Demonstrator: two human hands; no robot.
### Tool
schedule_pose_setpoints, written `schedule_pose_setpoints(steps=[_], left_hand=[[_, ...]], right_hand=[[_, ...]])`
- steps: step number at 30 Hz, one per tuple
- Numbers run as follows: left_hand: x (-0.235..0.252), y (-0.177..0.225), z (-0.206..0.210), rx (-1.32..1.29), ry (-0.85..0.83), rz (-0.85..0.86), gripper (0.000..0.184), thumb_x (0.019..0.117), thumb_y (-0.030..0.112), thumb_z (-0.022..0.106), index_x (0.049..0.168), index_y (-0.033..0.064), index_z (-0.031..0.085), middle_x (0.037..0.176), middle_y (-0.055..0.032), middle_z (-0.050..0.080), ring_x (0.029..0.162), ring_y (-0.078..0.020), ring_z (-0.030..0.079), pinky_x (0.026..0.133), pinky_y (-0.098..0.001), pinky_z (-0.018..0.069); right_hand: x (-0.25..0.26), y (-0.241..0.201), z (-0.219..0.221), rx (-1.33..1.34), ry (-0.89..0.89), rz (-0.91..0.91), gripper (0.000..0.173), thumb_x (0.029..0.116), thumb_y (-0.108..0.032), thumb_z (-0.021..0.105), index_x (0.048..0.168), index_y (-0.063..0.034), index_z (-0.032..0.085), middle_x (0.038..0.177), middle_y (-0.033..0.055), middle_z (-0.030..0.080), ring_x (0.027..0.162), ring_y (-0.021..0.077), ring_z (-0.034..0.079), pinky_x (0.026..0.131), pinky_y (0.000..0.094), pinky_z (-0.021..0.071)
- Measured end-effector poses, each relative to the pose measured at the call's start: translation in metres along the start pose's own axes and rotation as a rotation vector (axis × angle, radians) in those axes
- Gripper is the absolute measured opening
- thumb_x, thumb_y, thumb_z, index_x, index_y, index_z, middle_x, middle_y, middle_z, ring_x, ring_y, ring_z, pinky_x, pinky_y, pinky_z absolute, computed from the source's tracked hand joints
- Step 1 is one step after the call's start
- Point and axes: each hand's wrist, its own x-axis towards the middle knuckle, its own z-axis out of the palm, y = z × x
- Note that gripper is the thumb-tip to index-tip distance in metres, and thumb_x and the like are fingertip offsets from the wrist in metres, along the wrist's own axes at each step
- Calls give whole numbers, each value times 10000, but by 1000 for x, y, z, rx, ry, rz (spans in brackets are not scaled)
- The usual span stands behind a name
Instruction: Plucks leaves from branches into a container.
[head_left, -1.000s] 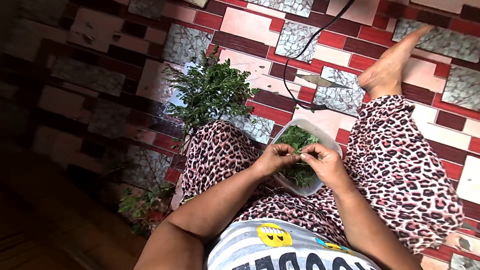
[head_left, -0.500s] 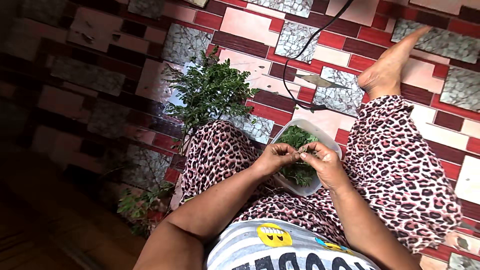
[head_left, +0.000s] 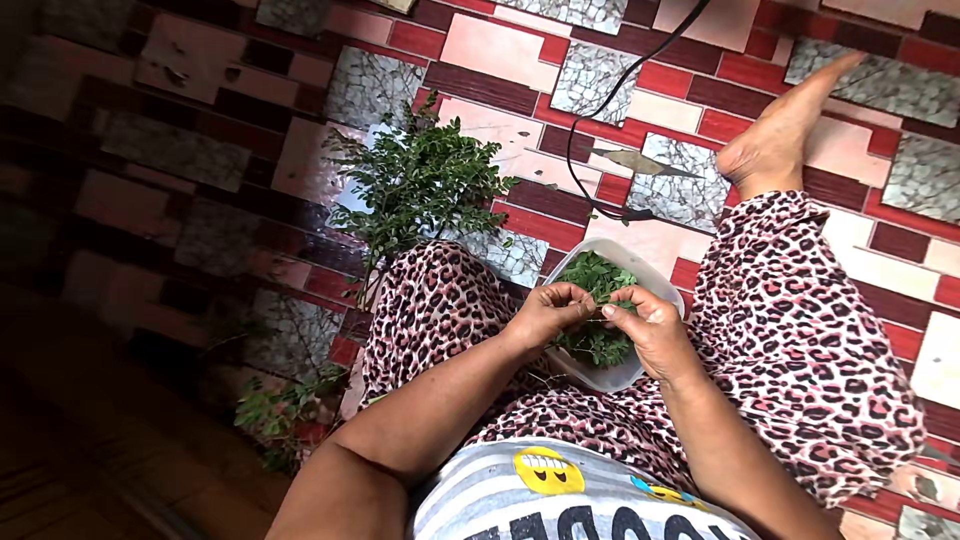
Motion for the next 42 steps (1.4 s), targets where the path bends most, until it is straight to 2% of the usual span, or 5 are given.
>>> schedule_pose_setpoints(steps=[10,13,20,29,42], left_hand=[[-1,-1,1,117,-41,88,70,936,41,669,869,47,652,691,29,594,609,-39,547,593,-203,471],[-1,0,3,121,-44,97,70,939,37,673,870,41,665,695,25,610,609,-36,557,590,-200,481],[0,-2,4,92,-28,57,77,957,54,665,884,37,682,723,10,643,618,-41,577,588,-199,489],[0,0,3,34,-5,12,98,961,36,639,866,58,649,691,19,615,594,-44,562,583,-200,486],[-1,-1,2,56,-34,1,106,954,24,646,851,50,646,685,19,616,581,-37,550,568,-191,471]], right_hand=[[0,1,7,-55,28,6,106,858,13,668,907,-80,660,938,18,682,886,93,655,798,290,572],[0,-2,12,135,51,111,135,846,34,581,885,-76,649,1008,50,688,912,125,661,790,310,576],[2,-4,20,444,127,261,219,886,39,460,778,-123,561,898,38,677,819,143,661,735,345,577],[5,-7,2,274,-30,259,150,922,-4,500,988,-65,619,1022,62,695,870,149,677,760,345,592],[7,-5,4,255,116,239,188,886,-21,471,815,-115,617,1037,33,702,882,109,644,692,275,521]])
